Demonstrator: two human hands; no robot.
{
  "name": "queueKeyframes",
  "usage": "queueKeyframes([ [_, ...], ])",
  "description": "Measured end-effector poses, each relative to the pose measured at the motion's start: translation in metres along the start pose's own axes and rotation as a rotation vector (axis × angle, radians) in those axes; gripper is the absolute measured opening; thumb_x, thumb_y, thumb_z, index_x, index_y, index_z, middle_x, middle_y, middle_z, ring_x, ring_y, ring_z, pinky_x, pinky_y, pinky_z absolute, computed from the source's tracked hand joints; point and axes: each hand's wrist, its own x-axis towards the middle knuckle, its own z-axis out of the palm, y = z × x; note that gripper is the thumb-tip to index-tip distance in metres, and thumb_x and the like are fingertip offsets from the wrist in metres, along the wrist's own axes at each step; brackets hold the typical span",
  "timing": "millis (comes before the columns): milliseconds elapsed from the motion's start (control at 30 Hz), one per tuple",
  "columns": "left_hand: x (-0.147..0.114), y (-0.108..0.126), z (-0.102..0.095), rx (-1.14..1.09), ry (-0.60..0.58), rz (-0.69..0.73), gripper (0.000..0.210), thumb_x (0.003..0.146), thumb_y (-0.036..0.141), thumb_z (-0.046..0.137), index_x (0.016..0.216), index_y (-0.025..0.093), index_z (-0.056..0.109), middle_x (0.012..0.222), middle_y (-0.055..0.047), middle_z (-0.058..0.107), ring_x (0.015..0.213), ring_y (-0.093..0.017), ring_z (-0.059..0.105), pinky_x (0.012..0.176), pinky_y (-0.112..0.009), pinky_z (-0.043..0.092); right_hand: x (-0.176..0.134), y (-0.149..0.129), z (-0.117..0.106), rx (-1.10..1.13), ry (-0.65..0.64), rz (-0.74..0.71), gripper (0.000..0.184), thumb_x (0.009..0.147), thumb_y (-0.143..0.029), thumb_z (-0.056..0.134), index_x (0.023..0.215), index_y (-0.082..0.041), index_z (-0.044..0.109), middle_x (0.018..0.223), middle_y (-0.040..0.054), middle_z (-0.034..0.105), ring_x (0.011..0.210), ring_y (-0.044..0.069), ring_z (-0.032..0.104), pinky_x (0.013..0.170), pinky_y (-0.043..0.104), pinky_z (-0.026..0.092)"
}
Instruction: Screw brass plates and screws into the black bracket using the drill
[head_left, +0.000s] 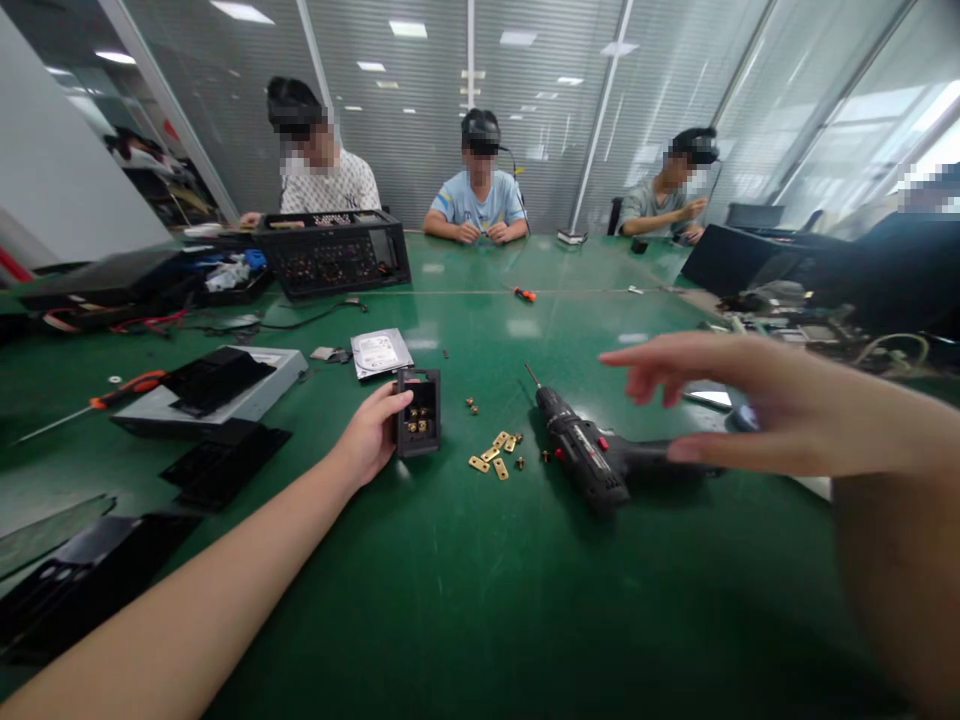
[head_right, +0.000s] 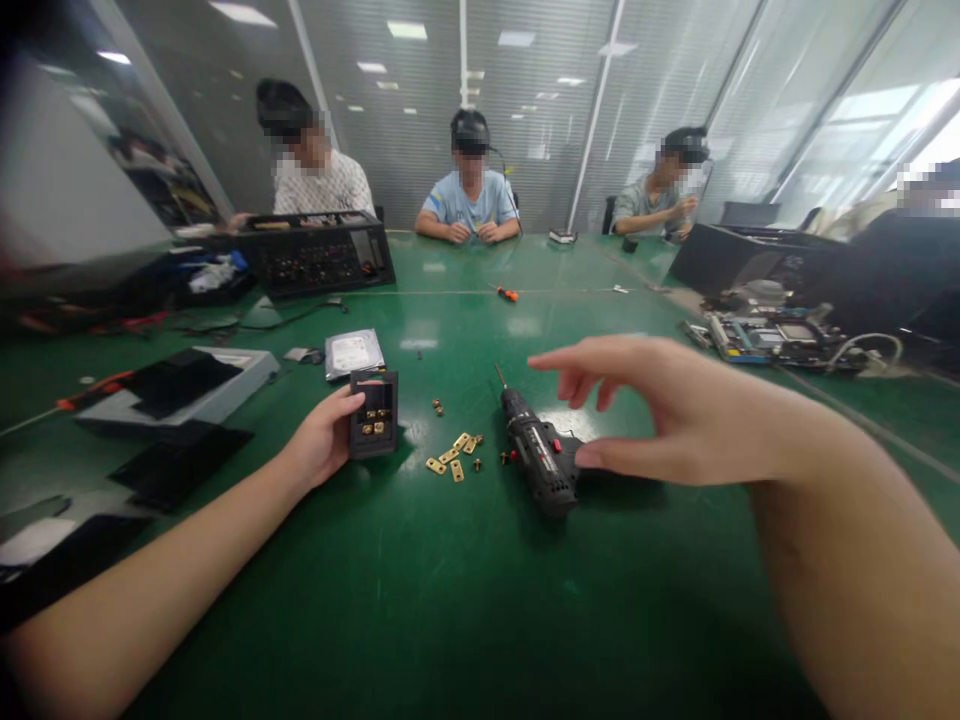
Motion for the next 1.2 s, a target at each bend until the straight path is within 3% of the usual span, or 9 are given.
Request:
queueKeyframes([
  [100, 0.001, -0.001, -0.002, 0.004, -0.009, 0.006, 0.056, 0.070, 0.034, 0.082, 0.121, 0.018, 0.066, 0.102, -0.008, 0.073, 0.085, -0.026, 0.070, 0.072, -0.040, 0.061, 0.004, 0.026, 0.028, -0.105, -0.239, 0.163, 0.093, 0.080, -0.042, 0.079, 0.161, -0.025, 0.037, 0.155, 0.0152, 0.049, 0.131, 0.040, 0.058, 0.110, 0.054, 0.049],
  [133, 0.001, -0.002, -0.003, 0.005, -0.014, 0.003, 0.056, 0.070, 0.034, 0.082, 0.122, 0.018, 0.066, 0.103, -0.008, 0.073, 0.085, -0.026, 0.071, 0.072, -0.041, 0.061, 0.003, 0.035, 0.039, -0.114, -0.291, 0.243, 0.101, 0.077, -0.039, 0.079, 0.164, -0.024, 0.031, 0.160, 0.0156, 0.044, 0.134, 0.042, 0.056, 0.111, 0.055, 0.047],
  [200, 0.001, -0.003, -0.005, 0.004, -0.024, -0.003, 0.056, 0.071, 0.034, 0.082, 0.122, 0.018, 0.066, 0.103, -0.009, 0.074, 0.085, -0.027, 0.071, 0.072, -0.042, 0.061, 0.000, 0.050, 0.059, -0.072, -0.367, 0.321, 0.106, 0.076, -0.036, 0.078, 0.166, -0.026, 0.023, 0.158, 0.0157, 0.046, 0.131, 0.041, 0.059, 0.107, 0.054, 0.050],
  [400, -0.003, -0.002, -0.007, -0.012, -0.005, -0.011, 0.055, 0.069, 0.032, 0.083, 0.119, 0.016, 0.067, 0.101, -0.010, 0.075, 0.087, -0.027, 0.071, 0.076, -0.042, 0.060, -0.007, 0.057, 0.095, 0.008, -0.290, 0.294, 0.099, 0.077, -0.027, 0.070, 0.165, -0.022, 0.026, 0.152, 0.0155, 0.053, 0.129, 0.037, 0.060, 0.110, 0.048, 0.046],
  [500, -0.005, 0.001, -0.005, -0.009, -0.013, -0.013, 0.058, 0.067, 0.030, 0.084, 0.121, 0.018, 0.067, 0.102, -0.009, 0.075, 0.088, -0.026, 0.072, 0.078, -0.040, 0.060, -0.002, 0.052, 0.101, -0.070, -0.272, 0.360, 0.092, 0.073, -0.023, 0.068, 0.159, -0.019, 0.038, 0.142, 0.0163, 0.061, 0.121, 0.036, 0.065, 0.103, 0.046, 0.050],
  [600, -0.007, 0.002, -0.005, 0.006, -0.021, -0.006, 0.057, 0.066, 0.029, 0.083, 0.119, 0.019, 0.067, 0.104, -0.010, 0.076, 0.089, -0.028, 0.072, 0.079, -0.041, 0.059, 0.006, 0.048, 0.106, -0.139, -0.263, 0.391, 0.070, 0.070, -0.021, 0.069, 0.139, -0.021, 0.059, 0.122, 0.0147, 0.073, 0.107, 0.036, 0.071, 0.088, 0.042, 0.053],
  [667, -0.007, 0.003, -0.005, 0.017, -0.025, -0.001, 0.054, 0.065, 0.029, 0.083, 0.116, 0.018, 0.068, 0.104, -0.010, 0.076, 0.088, -0.029, 0.073, 0.078, -0.042, 0.059, 0.009, 0.046, 0.109, -0.150, -0.253, 0.394, 0.058, 0.070, -0.021, 0.069, 0.128, -0.021, 0.065, 0.110, 0.0138, 0.076, 0.101, 0.036, 0.072, 0.081, 0.040, 0.052],
  [1000, -0.010, 0.004, -0.003, 0.084, -0.058, 0.030, 0.054, 0.063, 0.027, 0.082, 0.114, 0.017, 0.068, 0.102, -0.011, 0.076, 0.087, -0.030, 0.074, 0.081, -0.044, 0.058, 0.008, 0.047, 0.110, -0.133, -0.226, 0.364, 0.054, 0.072, -0.024, 0.068, 0.125, -0.022, 0.064, 0.108, 0.0122, 0.076, 0.099, 0.035, 0.072, 0.077, 0.038, 0.049],
  [1200, -0.009, 0.005, -0.006, 0.089, -0.048, 0.009, 0.052, 0.063, 0.026, 0.082, 0.113, 0.017, 0.069, 0.106, -0.012, 0.077, 0.089, -0.029, 0.074, 0.081, -0.043, 0.060, 0.008, 0.051, 0.109, -0.104, -0.228, 0.347, 0.061, 0.070, -0.023, 0.070, 0.131, -0.023, 0.063, 0.113, 0.0117, 0.076, 0.103, 0.036, 0.072, 0.082, 0.040, 0.051],
])
